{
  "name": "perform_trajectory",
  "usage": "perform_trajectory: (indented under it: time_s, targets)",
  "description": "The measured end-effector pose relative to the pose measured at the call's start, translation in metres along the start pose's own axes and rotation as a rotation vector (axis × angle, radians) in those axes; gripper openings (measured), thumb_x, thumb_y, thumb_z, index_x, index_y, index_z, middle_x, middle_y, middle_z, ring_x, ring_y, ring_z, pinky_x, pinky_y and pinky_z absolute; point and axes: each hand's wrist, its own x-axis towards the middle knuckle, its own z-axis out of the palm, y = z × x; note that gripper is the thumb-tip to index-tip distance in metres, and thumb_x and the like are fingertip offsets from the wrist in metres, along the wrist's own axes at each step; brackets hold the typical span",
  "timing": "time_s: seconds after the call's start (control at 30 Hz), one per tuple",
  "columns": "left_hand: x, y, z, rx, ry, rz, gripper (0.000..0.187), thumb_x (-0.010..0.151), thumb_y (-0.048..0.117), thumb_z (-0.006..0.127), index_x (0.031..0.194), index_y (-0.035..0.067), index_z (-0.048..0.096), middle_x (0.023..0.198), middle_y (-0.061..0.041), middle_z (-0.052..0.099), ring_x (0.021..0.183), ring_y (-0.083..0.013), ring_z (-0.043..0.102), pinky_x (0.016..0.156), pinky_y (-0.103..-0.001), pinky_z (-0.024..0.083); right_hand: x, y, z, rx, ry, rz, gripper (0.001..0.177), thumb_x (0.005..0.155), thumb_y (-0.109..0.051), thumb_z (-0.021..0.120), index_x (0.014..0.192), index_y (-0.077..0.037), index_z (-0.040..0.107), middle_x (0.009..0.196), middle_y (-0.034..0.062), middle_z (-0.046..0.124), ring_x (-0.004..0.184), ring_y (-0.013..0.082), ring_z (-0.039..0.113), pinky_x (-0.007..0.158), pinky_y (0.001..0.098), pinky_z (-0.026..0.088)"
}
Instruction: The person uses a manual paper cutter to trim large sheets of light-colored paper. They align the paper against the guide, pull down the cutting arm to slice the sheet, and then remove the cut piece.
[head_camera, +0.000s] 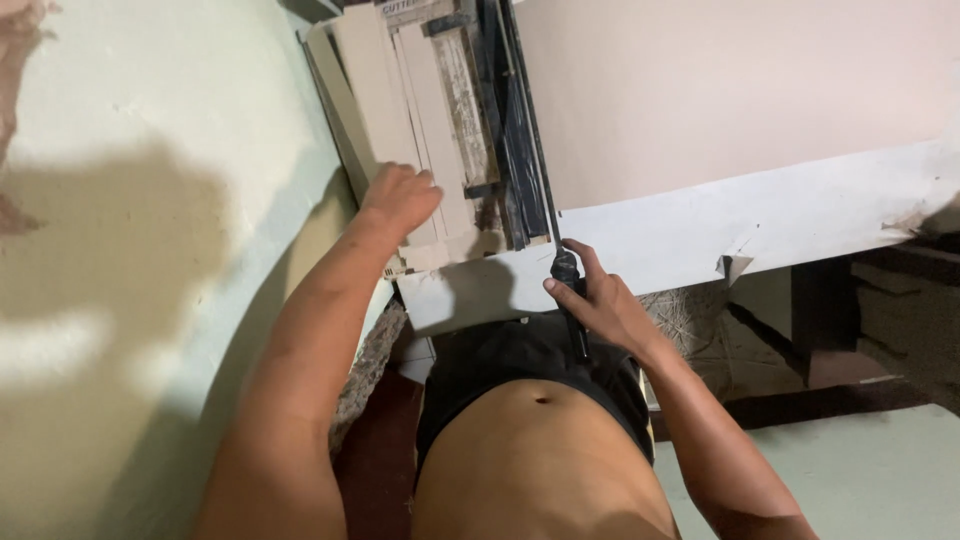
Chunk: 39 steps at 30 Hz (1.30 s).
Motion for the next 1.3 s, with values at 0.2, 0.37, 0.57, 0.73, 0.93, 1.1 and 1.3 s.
perform_trajectory:
  time_s: [0.2, 0.37, 0.57, 0.73, 0.93, 1.1, 1.3]
  targets:
    - [-0.001, -0.022, 0.015, -0.015, -0.126, -0.108, 0.012, 0.098, 0.021, 0.057, 0.108, 0.022, 0.063, 0.13, -0.003, 0.054, 0.106, -0.026, 0.057, 0.085, -0.045, 0.046, 0.004, 0.005, -0.001, 0.022, -0.016, 0.011, 0.07, 0.098, -0.054, 0.057, 0.156, -0.021, 0.034, 0.079, 0.0307, 0.073, 0.08, 0.049, 0.075, 0.077, 0.0533, 0.056]
    - [0.009, -0.029, -0.04, -0.754, 0.109, -0.918, 0.036, 0.105, 0.021, 0.061, 0.135, 0.003, 0.056, 0.134, -0.024, 0.05, 0.125, -0.0431, 0.054, 0.103, -0.057, 0.044, 0.02, 0.024, -0.011, 0.197, -0.058, 0.054, 0.063, 0.1, -0.056, 0.045, 0.155, -0.027, 0.039, 0.083, 0.0296, 0.075, 0.078, 0.0432, 0.077, 0.078, 0.0518, 0.06]
    - [0.033, -0.042, 0.071, -1.193, 0.188, -1.298, 0.128, 0.091, 0.072, 0.077, 0.162, 0.018, -0.015, 0.157, -0.029, 0.013, 0.148, -0.0553, 0.024, 0.111, -0.073, 0.028, 0.076, 0.105, -0.019, 0.533, 0.116, 0.142, 0.063, 0.108, -0.049, 0.043, 0.158, -0.011, 0.035, 0.09, 0.0261, 0.072, 0.08, 0.0371, 0.073, 0.072, 0.0459, 0.059]
    - [0.037, -0.024, 0.033, -1.067, 0.466, -1.234, 0.101, 0.098, 0.022, 0.08, 0.164, 0.019, 0.003, 0.149, -0.031, 0.029, 0.135, -0.0555, 0.048, 0.102, -0.068, 0.053, 0.139, 0.191, -0.024, 0.93, 0.46, 0.296, 0.097, 0.108, -0.052, 0.067, 0.162, -0.004, 0.001, 0.129, 0.0413, 0.058, 0.111, 0.0547, 0.066, 0.09, 0.0673, 0.055]
    - [0.038, -0.014, 0.01, -0.879, 0.273, -1.18, 0.091, 0.107, 0.026, 0.069, 0.162, 0.014, -0.002, 0.148, -0.023, 0.033, 0.125, -0.047, 0.061, 0.095, -0.064, 0.06, 0.182, 0.177, -0.044, 1.394, 0.57, 0.208, 0.055, 0.102, -0.03, 0.073, 0.131, -0.006, 0.033, 0.086, 0.0005, 0.045, 0.07, 0.0224, 0.062, 0.074, 0.039, 0.071]
    - [0.033, -0.01, 0.004, -0.9, 0.242, -1.212, 0.087, 0.108, 0.024, 0.067, 0.163, 0.011, 0.001, 0.155, -0.023, 0.031, 0.132, -0.0458, 0.057, 0.095, -0.062, 0.06, 0.157, 0.225, -0.027, 1.468, 0.544, 0.102, 0.032, 0.103, -0.021, 0.073, 0.117, -0.015, 0.045, 0.092, 0.0033, 0.051, 0.076, 0.0275, 0.069, 0.074, 0.0404, 0.071]
    - [0.033, -0.011, 0.032, -0.903, 0.313, -1.237, 0.084, 0.11, 0.025, 0.065, 0.163, 0.012, 0.002, 0.158, -0.023, 0.027, 0.135, -0.0463, 0.054, 0.094, -0.065, 0.062, 0.137, 0.248, 0.009, 1.449, 0.511, 0.124, 0.023, 0.103, -0.015, 0.071, 0.111, -0.012, 0.049, 0.087, 0.0059, 0.065, 0.08, 0.0307, 0.077, 0.082, 0.0475, 0.07]
